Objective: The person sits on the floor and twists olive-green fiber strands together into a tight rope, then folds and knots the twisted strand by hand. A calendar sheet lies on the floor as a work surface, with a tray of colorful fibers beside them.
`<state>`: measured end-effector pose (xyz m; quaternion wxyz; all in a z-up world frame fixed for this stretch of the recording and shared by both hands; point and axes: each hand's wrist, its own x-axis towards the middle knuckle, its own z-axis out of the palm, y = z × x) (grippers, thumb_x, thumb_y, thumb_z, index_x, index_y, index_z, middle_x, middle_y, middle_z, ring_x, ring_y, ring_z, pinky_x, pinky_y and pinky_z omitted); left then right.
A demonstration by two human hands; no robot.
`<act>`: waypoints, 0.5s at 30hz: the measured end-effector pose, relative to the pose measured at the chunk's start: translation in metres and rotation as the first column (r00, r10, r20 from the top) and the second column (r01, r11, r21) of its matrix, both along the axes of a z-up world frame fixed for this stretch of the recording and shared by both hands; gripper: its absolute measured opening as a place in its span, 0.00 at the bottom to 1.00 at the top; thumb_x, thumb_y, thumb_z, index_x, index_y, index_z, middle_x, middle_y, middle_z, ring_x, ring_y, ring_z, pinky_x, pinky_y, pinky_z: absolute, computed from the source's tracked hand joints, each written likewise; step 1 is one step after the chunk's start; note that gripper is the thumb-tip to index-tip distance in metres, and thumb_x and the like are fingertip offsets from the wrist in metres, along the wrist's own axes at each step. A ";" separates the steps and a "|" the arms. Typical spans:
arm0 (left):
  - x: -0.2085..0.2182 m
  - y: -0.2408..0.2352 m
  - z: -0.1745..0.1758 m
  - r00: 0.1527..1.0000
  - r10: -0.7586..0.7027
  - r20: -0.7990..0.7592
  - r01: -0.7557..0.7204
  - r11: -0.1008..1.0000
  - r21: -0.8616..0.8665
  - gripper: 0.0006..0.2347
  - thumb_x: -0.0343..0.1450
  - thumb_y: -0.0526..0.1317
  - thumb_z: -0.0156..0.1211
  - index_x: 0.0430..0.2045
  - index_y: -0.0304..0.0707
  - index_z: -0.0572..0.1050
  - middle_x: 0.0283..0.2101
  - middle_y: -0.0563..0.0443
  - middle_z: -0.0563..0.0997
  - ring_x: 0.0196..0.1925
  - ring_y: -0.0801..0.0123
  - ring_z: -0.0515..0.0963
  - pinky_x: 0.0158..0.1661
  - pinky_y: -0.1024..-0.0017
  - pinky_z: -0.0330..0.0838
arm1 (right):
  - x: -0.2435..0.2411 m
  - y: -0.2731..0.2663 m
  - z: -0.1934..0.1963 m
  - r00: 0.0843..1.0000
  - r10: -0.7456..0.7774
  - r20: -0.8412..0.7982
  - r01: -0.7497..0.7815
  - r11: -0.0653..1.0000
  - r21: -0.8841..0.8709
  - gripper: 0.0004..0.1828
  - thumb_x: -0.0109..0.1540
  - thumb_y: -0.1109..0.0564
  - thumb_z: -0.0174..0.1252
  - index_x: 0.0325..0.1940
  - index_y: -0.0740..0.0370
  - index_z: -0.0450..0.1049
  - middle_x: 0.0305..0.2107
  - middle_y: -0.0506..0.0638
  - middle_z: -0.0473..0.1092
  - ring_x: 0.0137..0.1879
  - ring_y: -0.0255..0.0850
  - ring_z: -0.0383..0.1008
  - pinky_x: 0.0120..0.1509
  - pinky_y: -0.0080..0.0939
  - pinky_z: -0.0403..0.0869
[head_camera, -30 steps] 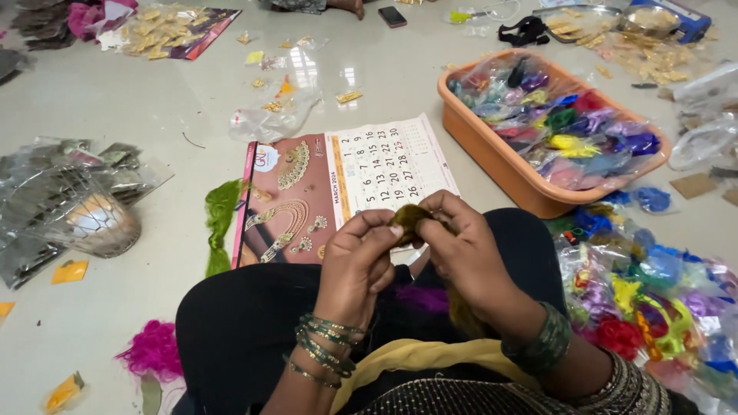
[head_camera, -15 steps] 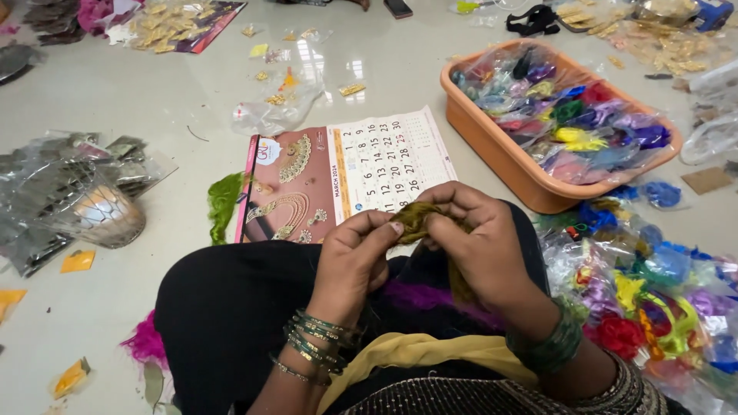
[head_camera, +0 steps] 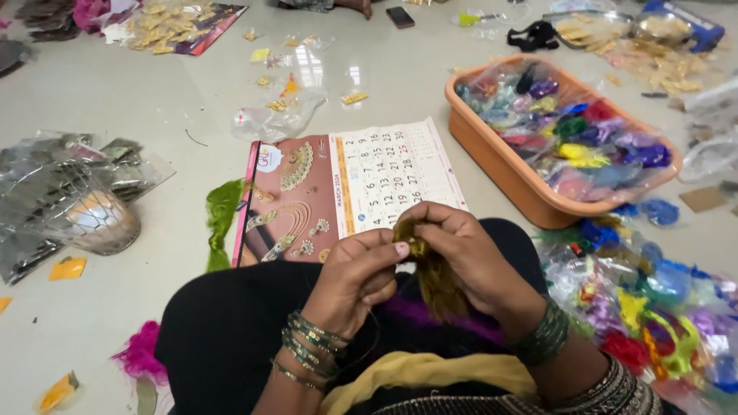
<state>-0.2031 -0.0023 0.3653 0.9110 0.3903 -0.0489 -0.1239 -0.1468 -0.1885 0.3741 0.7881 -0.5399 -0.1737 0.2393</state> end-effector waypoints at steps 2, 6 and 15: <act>0.016 0.013 0.007 0.999 -0.038 -0.009 0.039 0.984 0.172 0.04 0.73 0.34 0.59 0.31 0.31 0.75 0.22 0.62 0.70 0.15 0.85 0.57 0.17 0.81 0.50 | 0.011 0.009 0.003 1.000 0.008 0.023 -0.008 1.000 -0.008 0.09 0.69 0.62 0.49 0.50 0.68 0.73 0.40 0.50 0.74 0.45 0.33 0.75 0.50 0.32 0.76; 0.059 0.037 -0.002 0.999 -0.035 0.013 0.034 0.995 0.095 0.08 0.75 0.37 0.60 0.28 0.29 0.75 0.19 0.62 0.67 0.13 0.85 0.56 0.15 0.81 0.50 | 0.038 0.036 0.015 1.000 0.014 0.006 -0.013 0.999 -0.051 0.10 0.68 0.61 0.50 0.51 0.67 0.73 0.40 0.51 0.74 0.45 0.34 0.75 0.50 0.33 0.76; 0.105 0.074 -0.067 0.875 0.436 -0.210 -0.414 0.899 0.142 0.08 0.71 0.39 0.63 0.24 0.34 0.78 0.17 0.61 0.70 0.10 0.84 0.56 0.13 0.80 0.46 | 0.067 0.098 0.004 0.830 -0.105 0.548 0.364 0.846 -0.390 0.16 0.64 0.63 0.60 0.56 0.67 0.77 0.39 0.49 0.76 0.44 0.31 0.76 0.47 0.29 0.77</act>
